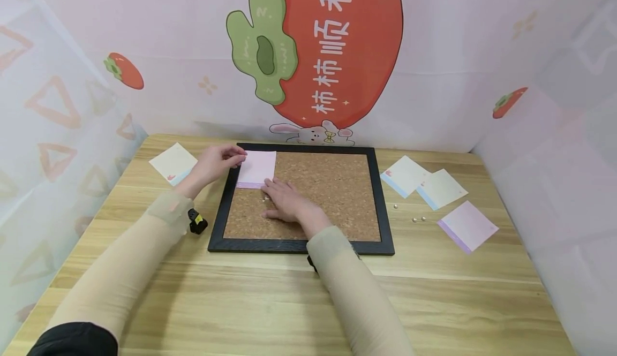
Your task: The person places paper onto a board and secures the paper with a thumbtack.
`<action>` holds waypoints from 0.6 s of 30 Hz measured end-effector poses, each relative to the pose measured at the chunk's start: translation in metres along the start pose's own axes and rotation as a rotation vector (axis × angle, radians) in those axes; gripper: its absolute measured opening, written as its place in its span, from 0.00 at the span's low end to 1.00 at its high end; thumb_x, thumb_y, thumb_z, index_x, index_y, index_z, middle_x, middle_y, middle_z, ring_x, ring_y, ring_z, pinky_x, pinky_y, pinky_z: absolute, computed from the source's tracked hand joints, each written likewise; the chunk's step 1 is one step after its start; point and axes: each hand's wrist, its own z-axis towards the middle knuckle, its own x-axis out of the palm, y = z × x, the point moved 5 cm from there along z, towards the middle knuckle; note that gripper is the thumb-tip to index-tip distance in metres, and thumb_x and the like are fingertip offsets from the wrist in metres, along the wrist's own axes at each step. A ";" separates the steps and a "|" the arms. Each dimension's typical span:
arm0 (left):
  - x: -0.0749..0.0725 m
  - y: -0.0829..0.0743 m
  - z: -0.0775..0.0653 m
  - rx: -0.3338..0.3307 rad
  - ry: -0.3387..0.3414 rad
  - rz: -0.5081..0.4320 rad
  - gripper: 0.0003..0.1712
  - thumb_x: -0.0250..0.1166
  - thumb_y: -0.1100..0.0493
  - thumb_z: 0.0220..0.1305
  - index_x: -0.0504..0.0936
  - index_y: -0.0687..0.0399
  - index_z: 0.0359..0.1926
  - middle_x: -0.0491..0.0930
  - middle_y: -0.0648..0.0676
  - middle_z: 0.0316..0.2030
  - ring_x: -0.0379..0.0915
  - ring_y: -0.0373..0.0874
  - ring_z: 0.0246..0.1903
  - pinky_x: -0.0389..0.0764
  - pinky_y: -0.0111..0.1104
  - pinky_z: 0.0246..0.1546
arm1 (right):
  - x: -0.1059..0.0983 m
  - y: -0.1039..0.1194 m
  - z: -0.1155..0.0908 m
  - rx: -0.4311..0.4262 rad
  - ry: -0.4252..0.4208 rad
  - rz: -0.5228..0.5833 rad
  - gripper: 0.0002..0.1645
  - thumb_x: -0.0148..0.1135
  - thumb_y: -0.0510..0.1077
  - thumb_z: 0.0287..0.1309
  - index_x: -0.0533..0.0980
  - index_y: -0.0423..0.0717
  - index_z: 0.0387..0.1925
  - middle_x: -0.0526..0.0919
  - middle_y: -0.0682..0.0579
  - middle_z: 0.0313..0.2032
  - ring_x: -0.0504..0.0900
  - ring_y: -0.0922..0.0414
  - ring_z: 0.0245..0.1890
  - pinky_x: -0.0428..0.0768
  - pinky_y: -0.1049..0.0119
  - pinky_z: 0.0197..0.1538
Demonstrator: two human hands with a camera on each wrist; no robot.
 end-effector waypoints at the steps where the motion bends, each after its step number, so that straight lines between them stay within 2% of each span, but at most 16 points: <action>1: 0.002 -0.001 0.001 -0.002 0.004 0.002 0.13 0.62 0.55 0.72 0.84 0.58 0.50 0.88 0.61 0.42 0.84 0.51 0.40 0.81 0.31 0.39 | 0.000 0.000 0.000 -0.003 -0.002 0.000 0.46 0.55 0.61 0.69 0.49 0.51 0.79 0.44 0.53 0.81 0.40 0.54 0.81 0.41 0.52 0.81; 7: 0.008 -0.006 0.006 -0.043 0.045 0.004 0.13 0.60 0.55 0.73 0.82 0.57 0.51 0.86 0.60 0.44 0.82 0.50 0.43 0.79 0.35 0.43 | 0.001 -0.001 0.000 -0.011 0.002 0.007 0.46 0.55 0.61 0.69 0.50 0.51 0.79 0.44 0.52 0.81 0.40 0.53 0.81 0.42 0.52 0.81; 12: 0.010 -0.006 0.013 -0.038 0.053 0.008 0.13 0.59 0.56 0.73 0.83 0.57 0.50 0.86 0.60 0.44 0.80 0.50 0.42 0.77 0.33 0.41 | -0.001 0.000 -0.001 -0.010 0.001 0.006 0.46 0.55 0.61 0.69 0.49 0.51 0.79 0.44 0.52 0.81 0.41 0.53 0.81 0.42 0.51 0.81; 18: 0.012 -0.007 0.021 -0.044 0.051 0.067 0.12 0.59 0.57 0.74 0.84 0.56 0.50 0.84 0.59 0.46 0.75 0.49 0.41 0.75 0.34 0.41 | -0.001 -0.001 0.000 -0.012 0.003 0.003 0.46 0.55 0.61 0.69 0.49 0.51 0.79 0.44 0.52 0.81 0.40 0.54 0.81 0.42 0.51 0.81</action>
